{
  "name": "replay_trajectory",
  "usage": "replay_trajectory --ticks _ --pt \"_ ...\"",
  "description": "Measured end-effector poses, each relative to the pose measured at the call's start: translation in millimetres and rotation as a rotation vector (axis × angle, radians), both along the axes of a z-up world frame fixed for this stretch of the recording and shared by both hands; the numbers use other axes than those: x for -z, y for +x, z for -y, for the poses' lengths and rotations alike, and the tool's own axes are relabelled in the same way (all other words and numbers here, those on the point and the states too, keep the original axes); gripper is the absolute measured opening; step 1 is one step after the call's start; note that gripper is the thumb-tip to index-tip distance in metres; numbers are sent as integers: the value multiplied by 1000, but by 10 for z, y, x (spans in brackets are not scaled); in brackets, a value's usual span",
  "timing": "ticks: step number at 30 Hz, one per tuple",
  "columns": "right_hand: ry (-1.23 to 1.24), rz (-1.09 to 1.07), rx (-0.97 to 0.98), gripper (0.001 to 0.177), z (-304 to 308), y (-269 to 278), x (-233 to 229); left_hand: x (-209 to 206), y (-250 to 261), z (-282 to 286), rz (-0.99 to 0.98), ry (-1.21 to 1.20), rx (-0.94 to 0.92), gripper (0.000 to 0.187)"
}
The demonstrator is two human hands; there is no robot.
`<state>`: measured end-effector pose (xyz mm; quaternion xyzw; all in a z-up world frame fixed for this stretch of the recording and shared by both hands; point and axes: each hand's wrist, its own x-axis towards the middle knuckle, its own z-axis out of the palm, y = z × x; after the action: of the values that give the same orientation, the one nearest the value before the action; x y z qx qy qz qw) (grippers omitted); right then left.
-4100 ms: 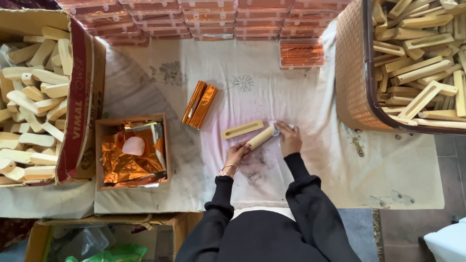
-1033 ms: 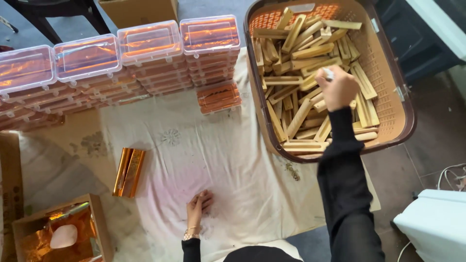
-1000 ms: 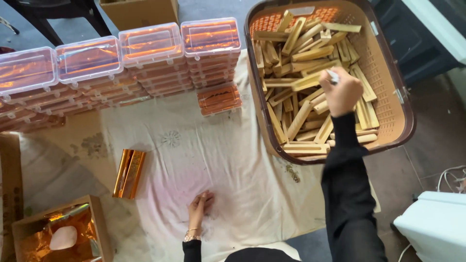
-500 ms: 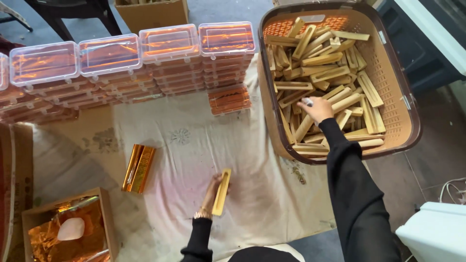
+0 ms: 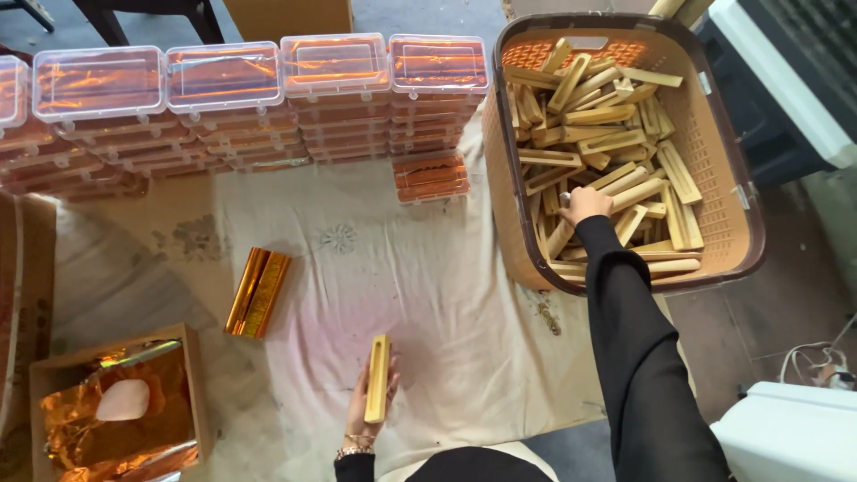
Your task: The person wraps rectangular wooden pieces in foil and places them into orange sleeves by hand.
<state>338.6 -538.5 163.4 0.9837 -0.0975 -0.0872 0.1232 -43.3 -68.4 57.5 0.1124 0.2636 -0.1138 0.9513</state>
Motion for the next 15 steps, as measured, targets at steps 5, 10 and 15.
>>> replay_trajectory --ticks 5,10,15 --pt "4 53 -36 56 113 106 373 -131 53 -65 74 -80 -51 49" --pt "-12 104 -129 55 -13 248 505 -198 165 -138 105 -98 -163 50" --pt "121 9 -23 63 0 158 413 -261 310 -167 209 -294 -190 50"
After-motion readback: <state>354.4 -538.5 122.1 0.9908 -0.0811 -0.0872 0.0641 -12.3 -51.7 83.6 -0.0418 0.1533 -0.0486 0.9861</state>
